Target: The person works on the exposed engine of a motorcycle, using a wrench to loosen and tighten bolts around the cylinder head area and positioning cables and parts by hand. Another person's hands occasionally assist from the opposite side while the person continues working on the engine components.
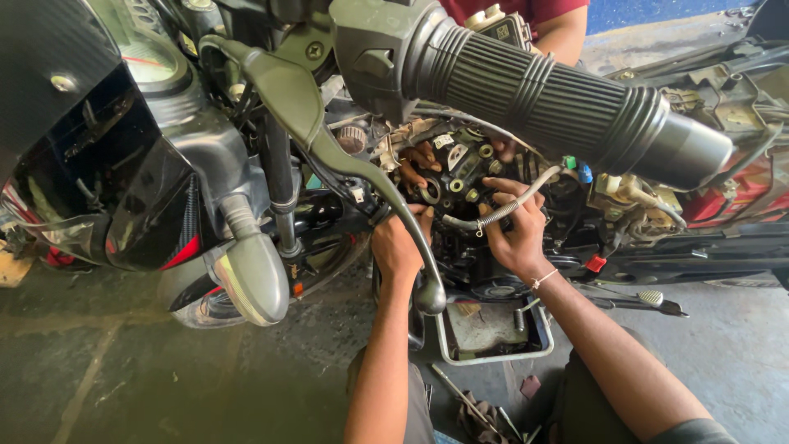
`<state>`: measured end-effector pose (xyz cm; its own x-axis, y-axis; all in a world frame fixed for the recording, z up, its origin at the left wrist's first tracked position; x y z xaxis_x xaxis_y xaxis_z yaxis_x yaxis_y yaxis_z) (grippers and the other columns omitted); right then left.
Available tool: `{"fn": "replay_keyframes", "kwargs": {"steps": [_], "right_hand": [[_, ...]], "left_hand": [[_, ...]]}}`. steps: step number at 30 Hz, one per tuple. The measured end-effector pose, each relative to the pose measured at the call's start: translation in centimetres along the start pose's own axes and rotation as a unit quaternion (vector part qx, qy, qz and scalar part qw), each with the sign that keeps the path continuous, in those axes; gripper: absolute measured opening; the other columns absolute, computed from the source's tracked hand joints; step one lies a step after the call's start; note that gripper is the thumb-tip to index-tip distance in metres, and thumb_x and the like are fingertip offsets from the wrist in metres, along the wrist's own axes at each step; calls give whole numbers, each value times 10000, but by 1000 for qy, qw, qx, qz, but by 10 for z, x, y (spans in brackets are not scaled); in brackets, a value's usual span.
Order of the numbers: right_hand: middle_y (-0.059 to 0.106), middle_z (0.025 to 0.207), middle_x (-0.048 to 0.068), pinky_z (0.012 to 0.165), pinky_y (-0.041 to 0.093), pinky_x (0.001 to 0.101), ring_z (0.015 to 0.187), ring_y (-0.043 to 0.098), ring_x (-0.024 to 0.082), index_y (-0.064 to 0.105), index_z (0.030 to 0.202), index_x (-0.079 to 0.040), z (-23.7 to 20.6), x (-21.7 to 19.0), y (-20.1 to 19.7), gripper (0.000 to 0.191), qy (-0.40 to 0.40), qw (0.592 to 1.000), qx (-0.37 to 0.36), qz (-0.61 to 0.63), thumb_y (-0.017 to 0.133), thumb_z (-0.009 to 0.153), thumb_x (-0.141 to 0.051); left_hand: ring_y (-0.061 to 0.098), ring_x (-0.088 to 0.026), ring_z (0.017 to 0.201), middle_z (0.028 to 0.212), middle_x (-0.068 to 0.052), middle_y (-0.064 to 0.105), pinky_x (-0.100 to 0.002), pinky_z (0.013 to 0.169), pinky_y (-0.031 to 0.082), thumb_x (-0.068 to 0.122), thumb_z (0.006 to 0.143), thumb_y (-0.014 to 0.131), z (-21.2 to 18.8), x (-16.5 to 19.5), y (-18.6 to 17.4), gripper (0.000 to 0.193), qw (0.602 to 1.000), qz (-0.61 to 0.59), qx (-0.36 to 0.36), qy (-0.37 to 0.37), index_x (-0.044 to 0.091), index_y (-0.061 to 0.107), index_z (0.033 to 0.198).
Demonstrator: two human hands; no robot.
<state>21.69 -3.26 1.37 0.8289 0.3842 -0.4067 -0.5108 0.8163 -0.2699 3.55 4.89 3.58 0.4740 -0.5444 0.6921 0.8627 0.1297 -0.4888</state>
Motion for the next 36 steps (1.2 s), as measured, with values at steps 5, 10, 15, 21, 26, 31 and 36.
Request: {"fn": "replay_keyframes", "kwargs": {"steps": [5, 10, 15, 21, 26, 31, 36], "right_hand": [[704, 1283, 116, 1005, 412, 425, 1165, 667, 292, 578, 1008, -52, 0, 0, 0, 241, 0, 1000, -1, -2, 780, 877, -35], [706, 1281, 113, 1005, 415, 423, 1155, 670, 289, 579, 1014, -52, -1, 0, 1, 240, 2, 1000, 0, 2, 779, 883, -35], [699, 1292, 113, 1002, 417, 423, 1157, 666, 298, 569, 1014, -61, -1, -2, 1, 251, -4, 1000, -8, 3, 778, 878, -38], [700, 1285, 114, 998, 420, 427, 1153, 663, 303, 570, 1014, -58, 0, -2, 2, 257, -5, 1000, -10, -3, 780, 867, -37], [699, 1285, 111, 1002, 421, 425, 1171, 665, 301, 579, 1031, -58, -1, -2, 3, 254, -10, 1000, -10, -4, 777, 874, -36], [698, 1282, 116, 1002, 418, 430, 1170, 659, 303, 582, 1034, -50, -1, -2, 3, 253, -13, 1000, -11, -3, 779, 877, -40], [697, 1281, 121, 1000, 415, 433, 1181, 655, 305, 590, 1038, -44, -1, -1, 2, 250, -12, 1000, -19, -10, 777, 872, -39]], "left_hand": [[737, -259, 625, 676, -84, 737, -370, 609, 554, 299, 879, 771, 0, 2, -1, 196, 999, 1, -20, -31, 105, 796, 901], [743, -269, 652, 703, -92, 743, -374, 618, 555, 307, 870, 778, 0, -1, -1, 206, 1000, 2, -18, -21, 105, 793, 913], [748, -301, 713, 774, -113, 753, -386, 637, 560, 300, 866, 784, -1, -5, 0, 201, 1000, -5, 1, 2, 109, 797, 926], [748, -285, 689, 728, -107, 746, -387, 618, 547, 309, 842, 795, 1, -10, 3, 215, 1000, 2, -7, -18, 116, 791, 937], [720, -271, 609, 636, -79, 708, -381, 562, 509, 324, 851, 800, 1, -14, 3, 214, 999, 18, -15, -27, 117, 782, 905], [731, -227, 593, 651, -29, 724, -353, 540, 506, 324, 868, 781, 2, -15, 2, 232, 999, 5, -21, -27, 101, 733, 826], [740, -202, 605, 670, -13, 735, -340, 537, 518, 325, 878, 771, 2, -18, 2, 233, 999, 12, -24, -26, 108, 721, 811]]}}
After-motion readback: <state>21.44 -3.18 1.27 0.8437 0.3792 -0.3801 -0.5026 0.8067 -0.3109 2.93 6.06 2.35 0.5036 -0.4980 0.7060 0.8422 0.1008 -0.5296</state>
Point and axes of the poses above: each hand's wrist, its own z-axis towards the middle knuckle, its own y-axis out of the palm, x = y × z, the point moved 1 cm from there along z, towards the middle knuckle
